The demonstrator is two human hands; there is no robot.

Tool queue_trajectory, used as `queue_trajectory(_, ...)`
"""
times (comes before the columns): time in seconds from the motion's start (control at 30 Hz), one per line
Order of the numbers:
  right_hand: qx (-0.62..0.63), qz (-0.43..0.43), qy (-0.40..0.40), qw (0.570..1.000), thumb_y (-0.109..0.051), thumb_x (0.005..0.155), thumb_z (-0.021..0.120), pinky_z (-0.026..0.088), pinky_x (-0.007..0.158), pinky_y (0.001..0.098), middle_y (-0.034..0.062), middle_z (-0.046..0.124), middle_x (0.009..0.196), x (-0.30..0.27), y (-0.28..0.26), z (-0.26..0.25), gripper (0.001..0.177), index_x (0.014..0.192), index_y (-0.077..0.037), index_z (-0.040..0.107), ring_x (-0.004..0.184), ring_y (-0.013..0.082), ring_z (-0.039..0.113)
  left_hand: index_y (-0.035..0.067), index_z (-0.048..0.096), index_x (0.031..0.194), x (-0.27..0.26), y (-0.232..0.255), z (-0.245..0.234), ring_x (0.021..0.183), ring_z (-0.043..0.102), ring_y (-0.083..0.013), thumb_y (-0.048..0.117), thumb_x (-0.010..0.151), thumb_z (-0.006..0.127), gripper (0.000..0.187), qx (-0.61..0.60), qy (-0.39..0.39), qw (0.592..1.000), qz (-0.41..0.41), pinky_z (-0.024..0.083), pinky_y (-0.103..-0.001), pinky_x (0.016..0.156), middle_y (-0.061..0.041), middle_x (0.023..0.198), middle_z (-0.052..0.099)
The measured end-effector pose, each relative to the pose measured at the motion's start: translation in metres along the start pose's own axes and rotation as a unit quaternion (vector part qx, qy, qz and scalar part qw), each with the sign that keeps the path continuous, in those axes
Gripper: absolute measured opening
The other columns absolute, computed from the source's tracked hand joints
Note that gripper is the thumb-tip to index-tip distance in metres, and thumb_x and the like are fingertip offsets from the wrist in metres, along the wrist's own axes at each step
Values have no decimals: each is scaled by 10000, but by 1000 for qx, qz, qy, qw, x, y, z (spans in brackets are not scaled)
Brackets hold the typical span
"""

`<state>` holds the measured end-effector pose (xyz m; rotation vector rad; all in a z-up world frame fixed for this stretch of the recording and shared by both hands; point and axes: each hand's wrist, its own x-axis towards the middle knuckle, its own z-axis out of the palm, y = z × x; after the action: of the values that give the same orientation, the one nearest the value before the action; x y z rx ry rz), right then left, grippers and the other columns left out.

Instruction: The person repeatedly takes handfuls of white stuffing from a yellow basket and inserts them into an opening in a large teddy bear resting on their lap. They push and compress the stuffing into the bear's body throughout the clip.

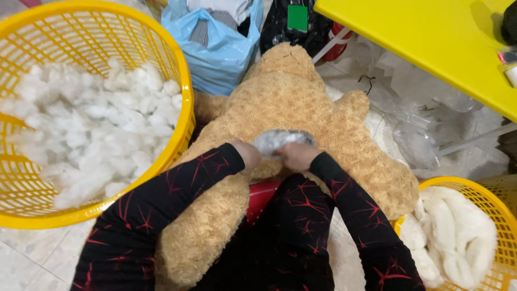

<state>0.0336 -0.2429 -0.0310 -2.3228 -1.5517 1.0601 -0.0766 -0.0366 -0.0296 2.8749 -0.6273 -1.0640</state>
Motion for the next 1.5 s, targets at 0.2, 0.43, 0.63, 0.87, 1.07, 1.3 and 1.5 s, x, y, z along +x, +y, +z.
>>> queue_trajectory(0.2, -14, -47, 9, 999, -159, 947, 473, 511, 1026, 431, 166, 718, 1269, 64, 12, 22, 449, 1349, -103, 663, 1133, 332, 699, 54, 768, 970, -5, -3, -5, 892, 733, -368, 179, 965, 555, 247, -35, 153, 987, 26, 573, -477, 763, -180, 954, 755)
queue_trajectory(0.43, -122, 43, -45, 991, -183, 932, 515, 516, 989, 445, 172, 717, 1223, 102, -10, 32, 433, 1335, -138, 667, 1107, 339, 689, 77, 775, 946, -36, 1, -29, 910, 736, -356, 184, 871, 641, 188, -49, 104, 993, 12, 589, -465, 769, -169, 943, 755)
queue_trajectory(0.63, -152, 55, -57, 985, -204, 919, 551, 521, 956, 458, 177, 716, 1183, 107, -22, 6, 423, 1323, -168, 670, 1085, 345, 681, 63, 771, 932, -52, 3, -40, 900, 737, -354, 165, 845, 680, 162, -115, 116, 987, 0, 590, -462, 764, -173, 934, 751)
queue_trajectory(0.87, -119, 53, -108, 986, -228, 904, 593, 526, 919, 472, 183, 714, 1137, 19, -50, -35, 414, 1309, -202, 674, 1060, 351, 672, 56, 771, 919, -88, 27, -45, 927, 722, -353, 288, 950, 649, 264, -150, 243, 956, 63, 575, -460, 800, -166, 948, 757)
queue_trajectory(1.07, -186, 74, 21, 980, -294, 982, 565, 569, 857, 439, 200, 761, 944, -28, -159, -150, 364, 1323, -236, 678, 879, 361, 734, 127, 760, 1014, -199, -62, -43, 890, 703, -388, 256, 800, 709, 255, -271, 423, 859, -99, 548, -500, 765, -184, 918, 737)
queue_trajectory(1.3, -110, -246, 47, 962, -268, 960, 637, 541, 878, 471, 193, 739, 1085, 148, -281, -147, 345, 1227, -55, 689, 1029, 367, 698, 124, 766, 923, -319, -106, 71, 908, 708, -374, 397, 889, 687, 287, -298, 307, 816, -388, 558, -503, 789, -167, 913, 745)
queue_trajectory(1.5, -238, -156, -104, 953, -432, 844, 789, 503, 953, 503, 291, 644, 1187, 323, -335, -32, 940, 1568, -104, 287, 1133, 459, 608, 96, 788, 964, -358, -71, 118, 818, 734, -352, 504, 917, 627, 442, -447, 245, 816, -273, 559, -444, 783, -168, 860, 758)
